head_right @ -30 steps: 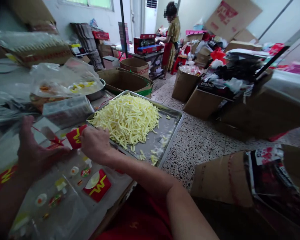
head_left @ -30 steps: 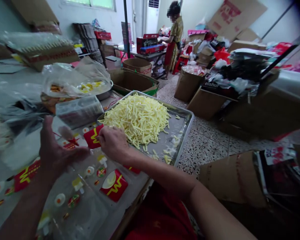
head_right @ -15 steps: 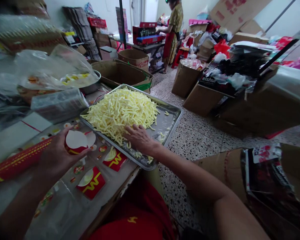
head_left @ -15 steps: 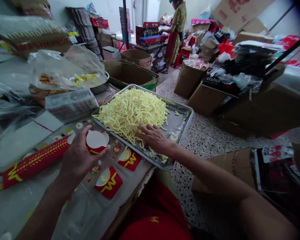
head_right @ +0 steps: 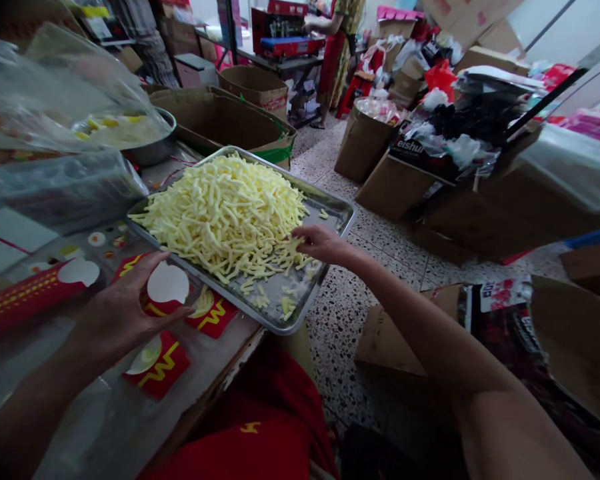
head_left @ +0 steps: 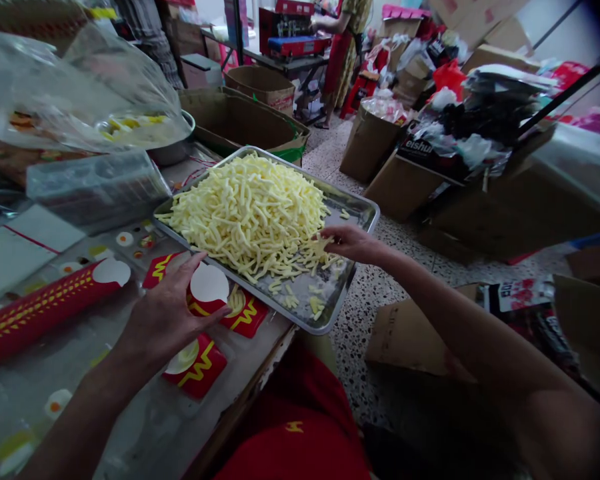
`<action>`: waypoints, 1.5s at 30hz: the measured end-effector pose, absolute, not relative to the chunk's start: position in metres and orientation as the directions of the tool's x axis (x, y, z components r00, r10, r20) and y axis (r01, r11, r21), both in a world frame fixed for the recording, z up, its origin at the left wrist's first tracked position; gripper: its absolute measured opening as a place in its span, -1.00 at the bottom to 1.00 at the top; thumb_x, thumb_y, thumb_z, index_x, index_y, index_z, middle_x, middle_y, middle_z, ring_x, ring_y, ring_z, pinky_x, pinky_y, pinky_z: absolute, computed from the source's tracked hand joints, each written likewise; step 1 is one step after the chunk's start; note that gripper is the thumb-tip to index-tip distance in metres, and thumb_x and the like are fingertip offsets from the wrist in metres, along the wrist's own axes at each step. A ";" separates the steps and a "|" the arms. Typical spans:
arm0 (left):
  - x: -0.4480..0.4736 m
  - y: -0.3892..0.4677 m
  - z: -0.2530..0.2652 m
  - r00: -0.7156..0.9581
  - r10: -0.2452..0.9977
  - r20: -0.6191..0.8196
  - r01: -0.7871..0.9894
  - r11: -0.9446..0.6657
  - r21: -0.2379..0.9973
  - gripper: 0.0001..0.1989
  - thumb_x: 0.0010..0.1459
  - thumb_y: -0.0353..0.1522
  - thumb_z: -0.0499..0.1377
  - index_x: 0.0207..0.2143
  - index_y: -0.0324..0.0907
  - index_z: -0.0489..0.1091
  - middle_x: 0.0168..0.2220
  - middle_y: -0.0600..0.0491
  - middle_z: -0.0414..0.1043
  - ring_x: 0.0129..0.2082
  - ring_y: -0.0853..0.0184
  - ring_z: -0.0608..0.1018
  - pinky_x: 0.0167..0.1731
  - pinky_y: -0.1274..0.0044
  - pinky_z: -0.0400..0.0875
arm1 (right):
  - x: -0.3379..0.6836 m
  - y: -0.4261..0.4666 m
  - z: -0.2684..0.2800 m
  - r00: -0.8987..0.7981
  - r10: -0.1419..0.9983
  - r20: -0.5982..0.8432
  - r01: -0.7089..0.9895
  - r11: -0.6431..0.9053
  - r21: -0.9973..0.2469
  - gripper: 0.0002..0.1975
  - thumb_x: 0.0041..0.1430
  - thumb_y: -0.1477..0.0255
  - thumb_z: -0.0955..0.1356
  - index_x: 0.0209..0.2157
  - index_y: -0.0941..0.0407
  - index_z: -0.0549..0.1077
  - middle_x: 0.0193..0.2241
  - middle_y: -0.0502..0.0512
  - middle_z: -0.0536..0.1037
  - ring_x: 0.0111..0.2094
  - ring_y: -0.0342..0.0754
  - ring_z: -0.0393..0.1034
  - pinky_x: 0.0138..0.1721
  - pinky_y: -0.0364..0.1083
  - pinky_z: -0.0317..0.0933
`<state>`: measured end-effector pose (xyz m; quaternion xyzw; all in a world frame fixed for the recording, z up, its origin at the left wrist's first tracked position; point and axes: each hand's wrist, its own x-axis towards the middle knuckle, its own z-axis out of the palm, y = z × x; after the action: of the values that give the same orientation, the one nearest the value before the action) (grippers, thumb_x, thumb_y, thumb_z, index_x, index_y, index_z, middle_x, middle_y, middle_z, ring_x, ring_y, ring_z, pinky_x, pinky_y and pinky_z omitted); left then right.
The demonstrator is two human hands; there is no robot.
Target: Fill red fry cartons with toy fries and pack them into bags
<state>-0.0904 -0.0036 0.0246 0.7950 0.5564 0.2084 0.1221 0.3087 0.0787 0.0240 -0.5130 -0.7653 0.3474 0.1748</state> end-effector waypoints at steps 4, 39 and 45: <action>-0.079 -0.007 0.020 0.323 0.931 0.168 0.804 -0.364 0.470 -0.08 0.03 0.04 0.30 0.35 -0.12 0.11 0.28 -0.16 0.33 0.23 -0.06 0.44 0.18 0.17 0.40 | 0.319 0.078 0.021 -0.407 0.902 -0.147 0.451 0.059 -0.891 -0.67 0.06 0.40 0.47 -0.10 0.10 0.48 -0.30 0.03 0.56 -0.36 -0.14 0.37 -0.30 -0.13 0.25; 0.069 0.025 0.006 0.455 0.872 0.180 0.636 -0.460 0.620 -0.02 -0.18 -0.26 0.52 0.26 -0.20 0.17 0.20 -0.18 0.38 0.21 0.03 0.44 0.19 0.23 0.37 | 0.260 0.028 0.056 -0.257 0.966 0.037 0.581 0.185 -0.793 -0.82 0.11 0.49 0.44 -0.25 0.06 0.68 -0.35 0.04 0.67 -0.36 -0.09 0.46 -0.27 -0.08 0.29; 0.073 0.028 0.003 0.387 0.885 0.259 0.665 -0.462 0.587 -0.05 -0.18 -0.27 0.51 0.25 -0.18 0.18 0.15 -0.19 0.41 0.18 -0.01 0.45 0.18 0.20 0.37 | 0.240 0.038 0.065 -0.328 0.943 0.052 0.806 0.309 -0.505 -0.84 0.05 0.49 0.44 -0.32 0.05 0.69 -0.41 0.04 0.64 -0.38 -0.10 0.39 -0.33 -0.09 0.11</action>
<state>0.0734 0.0275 0.0032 0.8087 0.4791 0.2775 0.1983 0.2403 0.0377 0.0651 -0.5533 -0.7904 0.1987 0.1722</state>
